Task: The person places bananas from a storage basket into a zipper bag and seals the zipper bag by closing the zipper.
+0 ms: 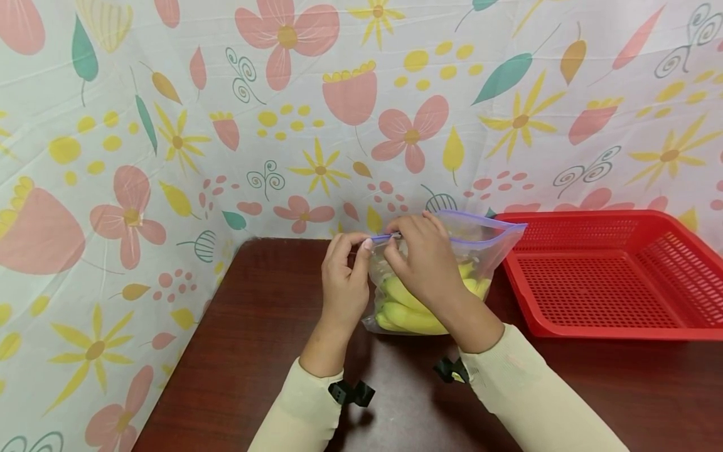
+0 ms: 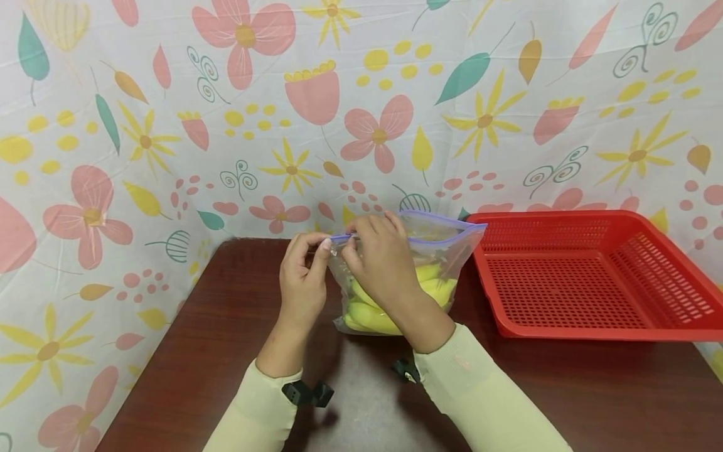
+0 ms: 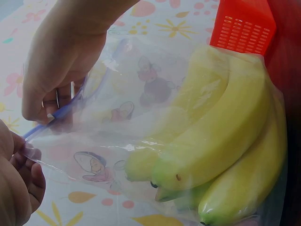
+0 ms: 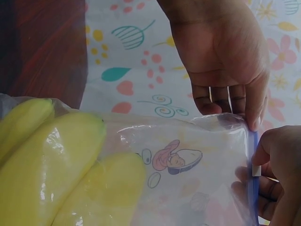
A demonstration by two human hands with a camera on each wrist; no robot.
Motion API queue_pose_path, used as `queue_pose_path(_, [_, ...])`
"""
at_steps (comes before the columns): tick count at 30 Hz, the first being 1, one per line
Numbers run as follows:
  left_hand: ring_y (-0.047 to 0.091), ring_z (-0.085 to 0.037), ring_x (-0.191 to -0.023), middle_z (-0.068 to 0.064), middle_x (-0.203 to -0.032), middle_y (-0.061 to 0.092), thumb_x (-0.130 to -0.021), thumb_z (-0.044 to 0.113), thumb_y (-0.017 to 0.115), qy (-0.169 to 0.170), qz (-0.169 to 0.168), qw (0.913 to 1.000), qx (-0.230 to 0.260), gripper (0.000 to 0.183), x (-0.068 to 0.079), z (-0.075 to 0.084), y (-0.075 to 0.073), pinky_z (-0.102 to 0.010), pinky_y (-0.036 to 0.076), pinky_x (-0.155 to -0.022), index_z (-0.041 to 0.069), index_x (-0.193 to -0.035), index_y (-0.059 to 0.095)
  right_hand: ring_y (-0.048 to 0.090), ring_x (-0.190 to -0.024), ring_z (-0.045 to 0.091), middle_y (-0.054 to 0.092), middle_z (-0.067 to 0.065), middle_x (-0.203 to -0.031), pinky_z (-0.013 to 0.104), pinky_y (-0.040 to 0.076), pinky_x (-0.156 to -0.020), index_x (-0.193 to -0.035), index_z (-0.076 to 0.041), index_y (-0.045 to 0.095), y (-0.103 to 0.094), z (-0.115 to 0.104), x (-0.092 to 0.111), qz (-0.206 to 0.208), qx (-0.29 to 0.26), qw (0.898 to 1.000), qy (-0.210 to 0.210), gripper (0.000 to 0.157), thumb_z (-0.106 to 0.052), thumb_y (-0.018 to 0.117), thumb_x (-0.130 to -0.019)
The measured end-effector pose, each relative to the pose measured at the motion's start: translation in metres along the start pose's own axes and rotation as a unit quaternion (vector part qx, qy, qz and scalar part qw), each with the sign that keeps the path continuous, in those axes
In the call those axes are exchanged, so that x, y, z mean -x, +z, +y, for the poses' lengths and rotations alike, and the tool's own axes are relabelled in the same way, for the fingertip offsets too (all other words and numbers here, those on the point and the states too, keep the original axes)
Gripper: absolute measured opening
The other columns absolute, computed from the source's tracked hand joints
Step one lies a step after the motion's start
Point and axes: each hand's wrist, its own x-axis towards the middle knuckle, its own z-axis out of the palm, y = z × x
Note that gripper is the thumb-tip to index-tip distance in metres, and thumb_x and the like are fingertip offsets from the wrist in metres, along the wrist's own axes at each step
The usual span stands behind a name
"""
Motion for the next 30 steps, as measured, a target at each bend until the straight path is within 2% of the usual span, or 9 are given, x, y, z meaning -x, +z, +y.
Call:
queue_pose_path(14, [0.053,-0.016,-0.08,-0.011,-0.094,0.061,-0.103,0.021,0.058,-0.004,-0.002,1.0,0.0,0.019,0.0001,-0.0009,0.0004,-0.021,0.047,-0.068,0.005,-0.105,0.069,0.061,-0.088,0.033,0.07,0.011,-0.092,0.054,0.041,-0.107,-0.096,-0.004,0.066,-0.0003,0.0045,0.0005,0.008,0.004,1.0,-0.008,0.01,-0.006,0.06,-0.088])
queue_pose_path(30, [0.052,-0.014,-0.08,-0.011,-0.092,0.06,-0.103,0.022,0.059,-0.007,-0.003,1.0,0.003,0.021,-0.0003,0.0011,-0.0006,-0.02,0.046,-0.068,0.004,-0.104,0.069,0.061,-0.09,0.032,0.069,0.011,-0.094,0.055,0.041,-0.104,-0.098,-0.003,0.067,-0.0019,0.0079,0.0024,0.01,0.007,1.0,0.002,0.011,-0.007,0.061,-0.089])
